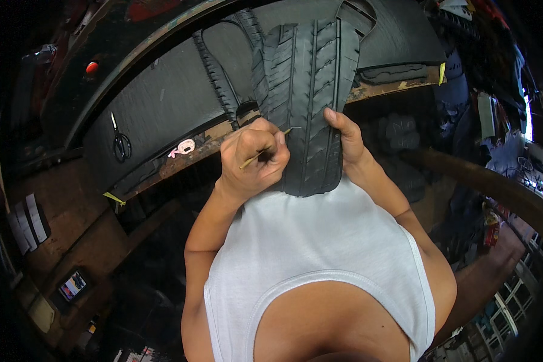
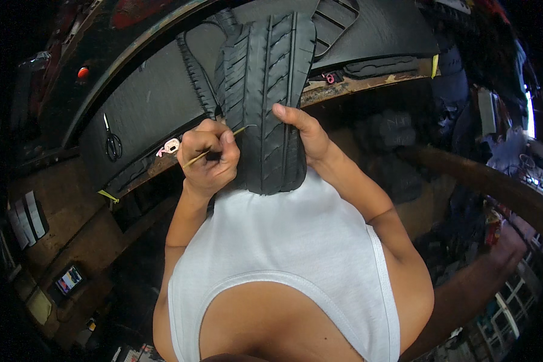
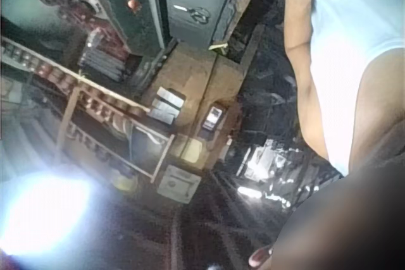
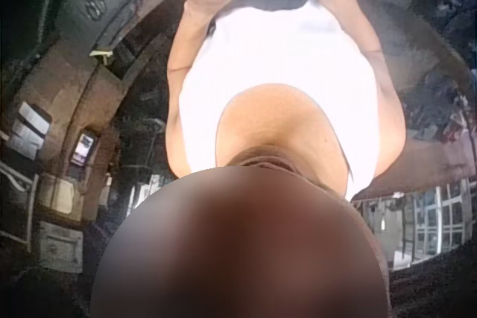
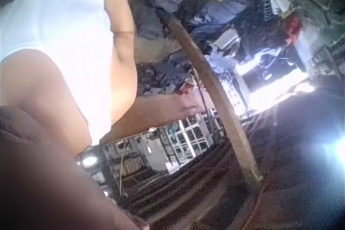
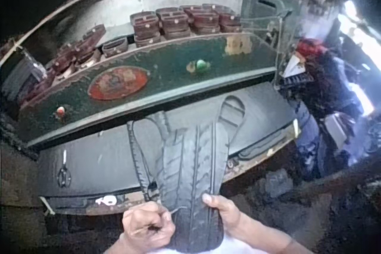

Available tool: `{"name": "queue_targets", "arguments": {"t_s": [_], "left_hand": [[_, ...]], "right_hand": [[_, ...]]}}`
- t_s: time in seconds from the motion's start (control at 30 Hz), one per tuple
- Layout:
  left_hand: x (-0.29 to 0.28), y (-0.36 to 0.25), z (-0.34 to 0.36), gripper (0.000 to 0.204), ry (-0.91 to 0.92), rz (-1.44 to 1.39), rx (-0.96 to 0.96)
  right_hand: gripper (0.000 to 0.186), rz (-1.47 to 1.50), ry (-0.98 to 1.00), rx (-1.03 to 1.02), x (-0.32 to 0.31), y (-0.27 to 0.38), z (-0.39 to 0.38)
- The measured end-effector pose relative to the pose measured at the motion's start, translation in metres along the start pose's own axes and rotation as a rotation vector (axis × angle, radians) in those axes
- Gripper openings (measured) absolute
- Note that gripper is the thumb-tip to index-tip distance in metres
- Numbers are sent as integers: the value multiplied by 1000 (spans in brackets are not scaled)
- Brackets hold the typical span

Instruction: The person places a metal template on a rubber sheet, presses a machine to cut a sole, and then removes the cut piece. They repeat this process several times, stacking the finished soles and occasionally marking them with a pencil.

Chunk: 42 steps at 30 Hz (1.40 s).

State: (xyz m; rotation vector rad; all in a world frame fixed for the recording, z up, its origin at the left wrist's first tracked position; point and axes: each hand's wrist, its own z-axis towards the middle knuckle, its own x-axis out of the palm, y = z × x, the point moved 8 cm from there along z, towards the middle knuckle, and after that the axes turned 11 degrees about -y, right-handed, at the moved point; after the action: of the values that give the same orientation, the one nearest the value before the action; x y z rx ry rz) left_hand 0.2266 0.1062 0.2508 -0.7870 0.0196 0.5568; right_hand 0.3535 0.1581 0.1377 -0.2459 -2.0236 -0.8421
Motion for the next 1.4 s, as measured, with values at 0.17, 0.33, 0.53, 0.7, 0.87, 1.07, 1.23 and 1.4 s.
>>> {"name": "queue_targets", "arguments": {"t_s": [0.17, 0.33, 0.53, 0.7, 0.87, 1.07, 1.23, 1.4], "left_hand": [[5, 4, -3, 29, 101, -25, 6], [-6, 12, -4, 33, -62, -177, -78], [0, 6, -4, 29, 67, -128, -11], [5, 10, -5, 30, 125, -73, -3], [0, 16, -6, 29, 46, -132, -45], [5, 26, -3, 29, 8, -104, -45], [-28, 28, 5, 23, -224, -156, -55], [-36, 58, -12, 18, -126, 141, -532]], "right_hand": [[56, -11, 43, 13, 1, 2, 3], [59, 71, -36, 5, -1, 5, 4], [60, 99, -36, -26, 5, 9, 5], [60, 82, -74, -38, 1, 11, 6], [60, 94, -87, -37, -2, 11, 10], [62, 20, -139, -33, -5, 12, 17], [76, 71, -22, -45, 10, 13, 24], [71, -41, -28, -57, 11, 20, 28]]}}
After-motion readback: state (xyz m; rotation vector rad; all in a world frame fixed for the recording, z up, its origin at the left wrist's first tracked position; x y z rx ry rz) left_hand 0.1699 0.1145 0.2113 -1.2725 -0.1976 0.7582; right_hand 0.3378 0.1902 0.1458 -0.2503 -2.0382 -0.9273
